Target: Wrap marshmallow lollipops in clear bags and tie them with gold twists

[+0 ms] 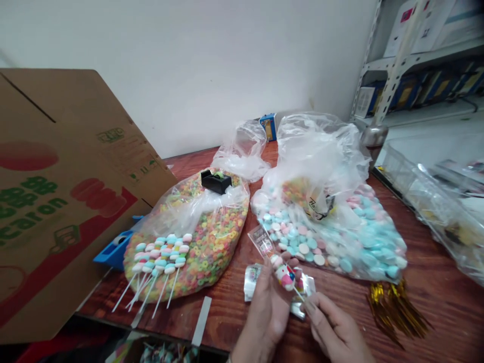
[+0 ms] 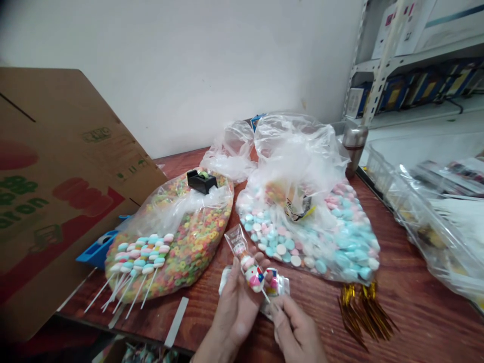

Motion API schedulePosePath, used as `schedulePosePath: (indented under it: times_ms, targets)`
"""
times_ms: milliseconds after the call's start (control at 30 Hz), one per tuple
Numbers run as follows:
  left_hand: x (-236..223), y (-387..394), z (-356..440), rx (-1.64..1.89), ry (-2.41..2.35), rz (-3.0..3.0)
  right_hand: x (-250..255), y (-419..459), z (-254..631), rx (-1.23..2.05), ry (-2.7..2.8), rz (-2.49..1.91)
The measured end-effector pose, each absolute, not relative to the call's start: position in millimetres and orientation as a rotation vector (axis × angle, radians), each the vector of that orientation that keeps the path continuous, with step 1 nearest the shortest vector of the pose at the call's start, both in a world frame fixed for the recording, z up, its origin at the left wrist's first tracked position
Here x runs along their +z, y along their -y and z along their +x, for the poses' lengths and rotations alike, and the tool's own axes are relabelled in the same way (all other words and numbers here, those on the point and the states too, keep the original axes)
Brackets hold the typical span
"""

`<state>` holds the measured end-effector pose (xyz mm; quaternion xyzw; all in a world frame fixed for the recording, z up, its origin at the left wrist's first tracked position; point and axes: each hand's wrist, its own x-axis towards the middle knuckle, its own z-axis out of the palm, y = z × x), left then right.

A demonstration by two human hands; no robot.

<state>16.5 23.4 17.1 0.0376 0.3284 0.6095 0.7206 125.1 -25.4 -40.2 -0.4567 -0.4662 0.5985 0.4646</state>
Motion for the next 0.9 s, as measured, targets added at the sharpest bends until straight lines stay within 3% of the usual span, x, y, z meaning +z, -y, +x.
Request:
schedulePosePath:
  times_ms: [133,267,467,733,900]
  targets:
    - [24.4,-34.8,1.3,1.384,-0.686,0.063,-43.8,30.0,123.3,1.859,0.824,-0.988]
    - [26.2,-40.5,2.5,1.399,-0.744,-0.023,-39.3,33.3,123.7,2.03,0.628,-0.925]
    - [29.5,-42.0,5.9,1.302,-0.823,-0.143,-36.2,34.3,128.9,2.019,0.615,-1.006]
    - [34.7,-26.9,-1.3,1.28,-0.873,0.332,-39.6,30.7,134.5,1.964,0.597,-0.965]
    - [27.7,-29.7,0.2,1.316,-0.964,0.106,-34.1,31.8,134.8,1.843,0.733,-1.069]
